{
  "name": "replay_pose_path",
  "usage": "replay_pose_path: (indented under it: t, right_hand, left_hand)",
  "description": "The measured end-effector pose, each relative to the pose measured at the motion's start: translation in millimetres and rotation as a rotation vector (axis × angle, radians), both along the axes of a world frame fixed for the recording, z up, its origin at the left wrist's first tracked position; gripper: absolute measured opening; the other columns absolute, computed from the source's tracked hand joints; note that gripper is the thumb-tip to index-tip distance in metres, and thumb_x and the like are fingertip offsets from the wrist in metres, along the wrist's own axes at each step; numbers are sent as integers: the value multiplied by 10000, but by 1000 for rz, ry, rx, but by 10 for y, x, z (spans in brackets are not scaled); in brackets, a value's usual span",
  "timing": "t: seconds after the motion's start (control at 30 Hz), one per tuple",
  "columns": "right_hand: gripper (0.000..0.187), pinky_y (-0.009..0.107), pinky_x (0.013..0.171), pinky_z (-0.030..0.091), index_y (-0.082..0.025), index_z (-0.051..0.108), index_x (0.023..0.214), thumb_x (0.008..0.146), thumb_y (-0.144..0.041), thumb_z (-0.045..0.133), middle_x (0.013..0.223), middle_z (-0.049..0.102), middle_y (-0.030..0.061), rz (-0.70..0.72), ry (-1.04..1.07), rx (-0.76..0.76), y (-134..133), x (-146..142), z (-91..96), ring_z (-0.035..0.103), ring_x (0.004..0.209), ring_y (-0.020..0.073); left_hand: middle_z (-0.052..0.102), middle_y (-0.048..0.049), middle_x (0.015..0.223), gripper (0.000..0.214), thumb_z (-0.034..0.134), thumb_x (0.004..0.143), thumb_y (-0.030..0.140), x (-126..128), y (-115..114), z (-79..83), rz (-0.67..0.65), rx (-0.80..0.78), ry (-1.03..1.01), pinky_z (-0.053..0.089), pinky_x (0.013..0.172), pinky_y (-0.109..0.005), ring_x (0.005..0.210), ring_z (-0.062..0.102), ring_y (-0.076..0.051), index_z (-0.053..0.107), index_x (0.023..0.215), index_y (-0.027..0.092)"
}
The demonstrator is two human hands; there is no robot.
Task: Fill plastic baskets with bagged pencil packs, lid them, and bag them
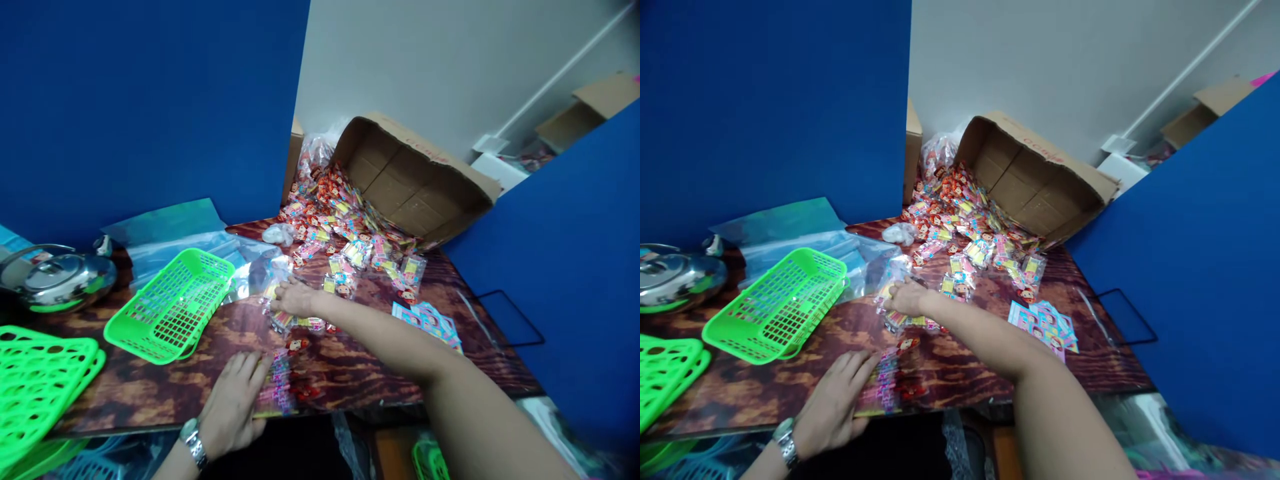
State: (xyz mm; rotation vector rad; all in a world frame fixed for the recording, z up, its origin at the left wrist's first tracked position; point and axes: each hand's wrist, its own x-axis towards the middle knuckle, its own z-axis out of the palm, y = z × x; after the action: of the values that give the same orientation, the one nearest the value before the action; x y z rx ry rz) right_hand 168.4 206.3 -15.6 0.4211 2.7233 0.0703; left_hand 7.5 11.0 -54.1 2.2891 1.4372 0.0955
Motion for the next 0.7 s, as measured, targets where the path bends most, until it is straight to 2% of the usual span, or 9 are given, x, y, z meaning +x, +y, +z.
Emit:
replay_pose_path:
  t: [0.1, 0.17, 0.27, 0.33, 0.43, 0.5, 0.57, 0.63, 0.7]
  right_hand:
    - [145, 448, 928, 353, -217, 613, 987, 881, -181, 521, 1119, 601, 91, -15, 116, -76, -10, -1, 75, 501, 1078, 243]
    - [120, 391, 896, 384, -213, 595, 974, 859, -211, 560, 1027, 634, 63, -170, 269, -179, 49, 81, 154, 534, 1020, 219]
    - [280, 307, 751, 440, -205, 521, 1105, 851, -315, 565, 911, 645, 32, -608, 510, -251, 204, 358, 237, 585, 823, 176]
    - [302, 258, 681, 438, -198, 509, 1114, 853, -346, 542, 884, 635, 14, -951, 665, -281, 273, 605, 209, 586, 766, 151]
    - [226, 241, 595, 415, -160, 559, 959, 864, -351, 484, 726, 589, 5, -1225, 666, -237, 236, 924, 19, 567, 677, 154]
    - [195, 245, 573, 396, -157, 570, 871, 822, -343, 537, 691, 565, 13, -1310, 587, -185, 137, 1031, -150, 557, 664, 168]
    - [195, 257, 597, 389, -165, 569, 866, 774, -334, 599, 758, 570, 40, -1359, 512, -138, 29, 1039, -285, 558, 728, 189]
    - [235, 272, 645, 390, -180, 563, 913, 749, -336, 628, 863, 569, 64, -1337, 453, -120, -49, 975, -347, 546, 818, 207]
    - [247, 274, 700, 390, -200, 561, 928, 734, -329, 645, 920, 560, 59, -1232, 413, -154, -85, 882, -340, 529, 871, 201]
  left_hand:
    - [421, -141, 1334, 857, 537, 541, 194, 0, -10, -7, 7, 14, -3, 256, 1050, -502, 1174, 387, -320, 320, 1369, 144]
    - [423, -137, 1332, 854, 539, 538, 196, -3, -15, -18, 11, 18, -7, 255, 1049, -502, 1166, 390, -319, 326, 1364, 150]
    - [422, -129, 1338, 858, 542, 542, 206, -10, -15, -44, 12, 21, -16, 261, 1046, -499, 1166, 390, -317, 321, 1369, 164]
    - [424, -126, 1340, 858, 542, 544, 211, -15, -12, -70, 10, 24, -20, 266, 1047, -493, 1175, 385, -315, 320, 1372, 167]
    - [426, -123, 1345, 862, 538, 546, 207, -18, -7, -105, 1, 33, -22, 262, 1056, -484, 1187, 382, -310, 320, 1379, 164]
    - [425, -124, 1353, 867, 532, 545, 194, -16, -6, -115, 0, 37, -17, 257, 1063, -482, 1197, 380, -308, 318, 1384, 159]
    - [426, -125, 1357, 853, 526, 554, 188, -14, -8, -109, 3, 34, -5, 254, 1068, -481, 1209, 376, -308, 327, 1383, 153]
    - [423, -126, 1364, 836, 522, 565, 189, -14, -12, -93, 6, 23, 10, 254, 1071, -481, 1222, 368, -309, 338, 1379, 148]
    - [416, -127, 1372, 836, 524, 567, 193, -16, -16, -79, 5, 7, 18, 250, 1075, -479, 1229, 363, -311, 339, 1381, 144]
